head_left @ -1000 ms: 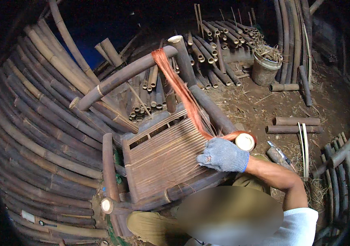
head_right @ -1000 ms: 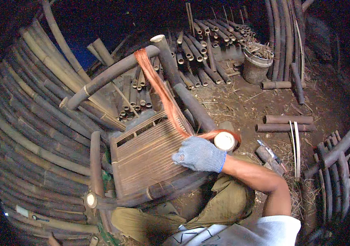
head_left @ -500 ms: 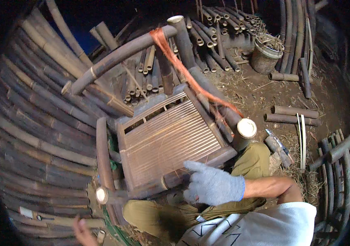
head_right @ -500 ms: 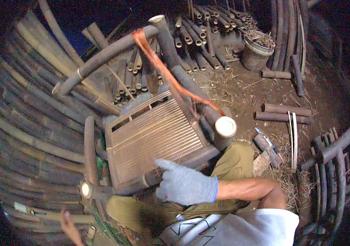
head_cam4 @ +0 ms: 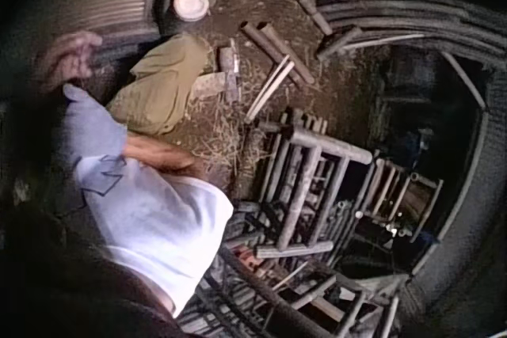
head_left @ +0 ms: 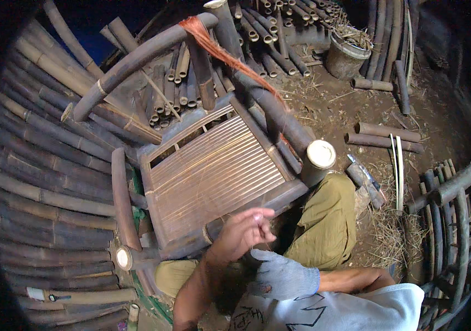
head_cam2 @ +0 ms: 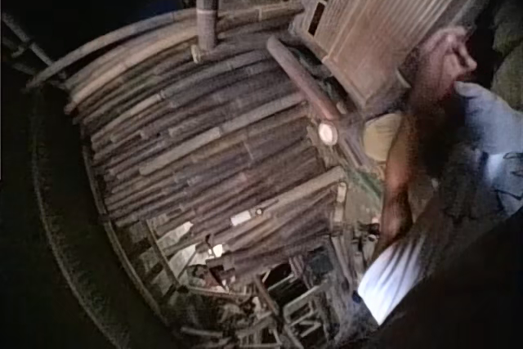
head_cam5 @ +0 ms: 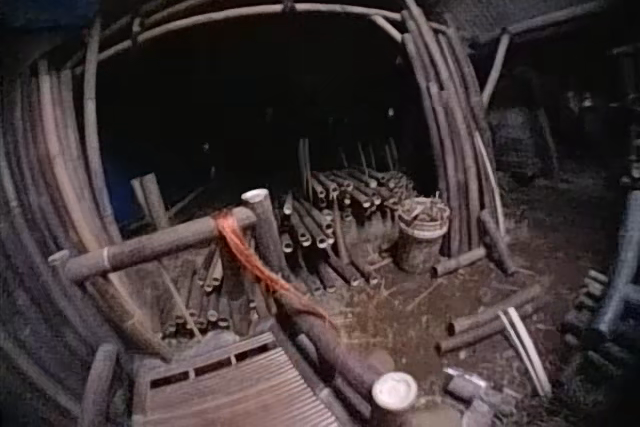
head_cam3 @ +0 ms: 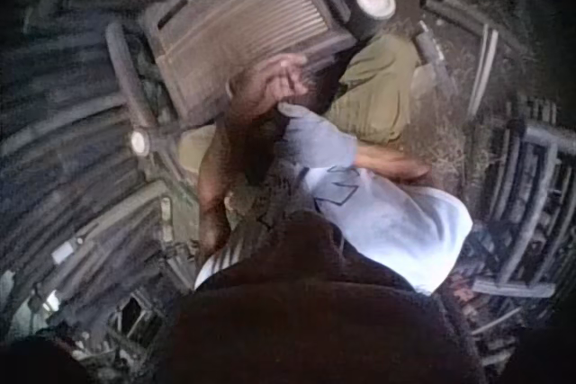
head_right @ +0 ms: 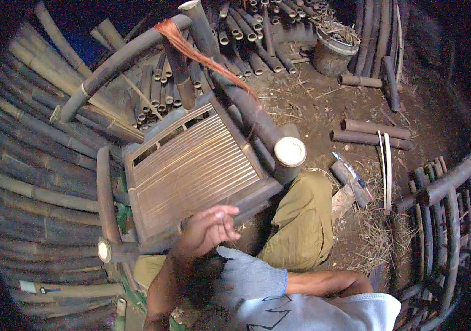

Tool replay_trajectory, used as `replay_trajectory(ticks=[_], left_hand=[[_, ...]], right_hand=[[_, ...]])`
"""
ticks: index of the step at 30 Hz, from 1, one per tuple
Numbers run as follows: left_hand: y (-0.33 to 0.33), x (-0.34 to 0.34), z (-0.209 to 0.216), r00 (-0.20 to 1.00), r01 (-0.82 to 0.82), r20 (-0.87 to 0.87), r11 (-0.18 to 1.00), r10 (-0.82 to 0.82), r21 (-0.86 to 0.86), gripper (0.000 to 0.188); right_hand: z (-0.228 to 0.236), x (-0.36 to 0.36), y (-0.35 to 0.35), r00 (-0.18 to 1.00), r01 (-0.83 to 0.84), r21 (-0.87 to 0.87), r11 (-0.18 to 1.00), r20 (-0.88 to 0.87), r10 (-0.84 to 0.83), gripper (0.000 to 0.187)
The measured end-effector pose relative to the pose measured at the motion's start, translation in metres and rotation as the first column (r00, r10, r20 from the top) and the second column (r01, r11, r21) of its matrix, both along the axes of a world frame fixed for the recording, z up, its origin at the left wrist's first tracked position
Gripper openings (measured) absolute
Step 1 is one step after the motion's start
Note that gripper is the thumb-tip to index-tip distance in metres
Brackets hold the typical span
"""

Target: The person weaves thin bamboo strips through the seat frame of a bamboo chair by hand, pulling the strips taut and securing them.

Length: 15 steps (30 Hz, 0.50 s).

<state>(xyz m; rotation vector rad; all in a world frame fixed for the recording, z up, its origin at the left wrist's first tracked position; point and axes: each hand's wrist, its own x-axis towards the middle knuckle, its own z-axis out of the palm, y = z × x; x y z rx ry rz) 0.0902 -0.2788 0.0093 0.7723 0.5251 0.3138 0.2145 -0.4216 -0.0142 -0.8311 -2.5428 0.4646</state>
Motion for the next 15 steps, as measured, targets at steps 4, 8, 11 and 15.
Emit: replay_trajectory(ticks=[4, 8, 11, 15], left_hand=[[0.039, -0.005, -0.013, 0.979, -0.196, 0.049, 0.981, 0.196, -0.011, 0.028], [0.07, -0.012, 0.005, 0.916, -0.399, -0.003, 0.914, 0.4, 0.08, 0.026], [0.089, -0.025, 0.013, 0.847, -0.529, 0.013, 0.839, 0.532, 0.129, 0.028], [0.108, -0.052, 0.034, 0.775, -0.632, 0.1, 0.764, 0.624, 0.13, 0.027]], right_hand=[[-0.011, 0.001, -0.009, 0.948, 0.043, -0.069, 0.997, -0.311, -0.062, 0.006], [-0.006, 0.016, -0.005, 0.97, 0.166, -0.066, 0.984, -0.171, -0.175, 0.001], [0.0, 0.026, 0.0, 0.979, 0.196, 0.017, 0.98, -0.062, -0.195, 0.003], [-0.001, 0.031, 0.007, 0.981, 0.153, 0.003, 0.988, -0.12, -0.151, 0.007]])
